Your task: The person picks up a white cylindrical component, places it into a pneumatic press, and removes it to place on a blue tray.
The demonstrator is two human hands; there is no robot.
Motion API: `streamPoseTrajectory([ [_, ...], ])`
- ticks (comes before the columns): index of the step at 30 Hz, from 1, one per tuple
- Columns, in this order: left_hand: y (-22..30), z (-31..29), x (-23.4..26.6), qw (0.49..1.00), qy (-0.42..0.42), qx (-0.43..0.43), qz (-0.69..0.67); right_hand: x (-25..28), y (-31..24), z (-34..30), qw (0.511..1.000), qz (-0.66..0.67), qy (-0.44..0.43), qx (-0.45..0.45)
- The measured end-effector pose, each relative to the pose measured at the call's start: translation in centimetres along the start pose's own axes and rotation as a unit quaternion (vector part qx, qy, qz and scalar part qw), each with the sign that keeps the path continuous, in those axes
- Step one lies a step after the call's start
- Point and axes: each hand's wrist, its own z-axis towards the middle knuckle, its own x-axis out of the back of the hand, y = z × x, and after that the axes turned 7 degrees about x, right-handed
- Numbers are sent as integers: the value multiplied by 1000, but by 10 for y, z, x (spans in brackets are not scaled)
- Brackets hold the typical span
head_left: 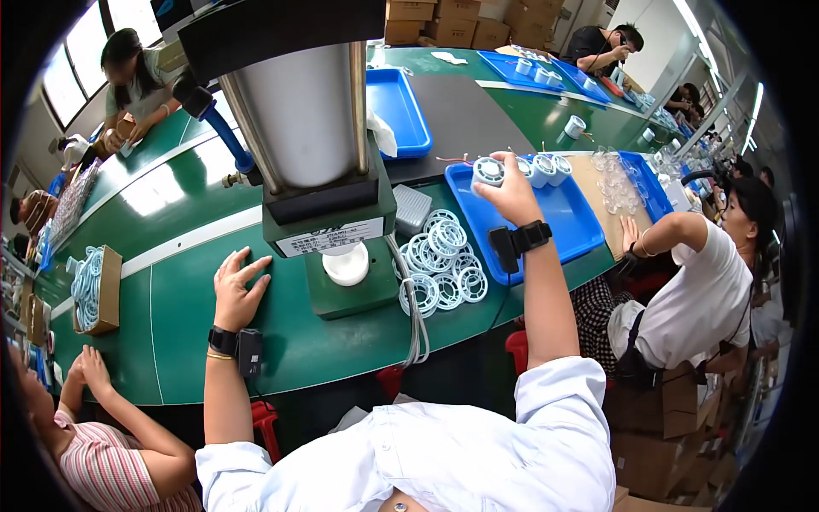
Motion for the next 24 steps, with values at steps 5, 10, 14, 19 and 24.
streamPoseTrajectory([
  [5,0,2,-4,1000,2,-9,-21,18,60,16,970,-241,36,-2],
  [10,9,5,-5,999,25,-30,-4,30,75,12,935,-321,115,99],
  [14,-9,-10,6,1000,24,13,11,-6,7,-6,995,99,-5,-16],
  [19,3,1,-4,997,58,-48,4,-35,-9,-77,978,203,-45,-6],
  [24,0,-10,17,986,108,34,-125,-46,-11,-84,988,143,-52,-31],
])
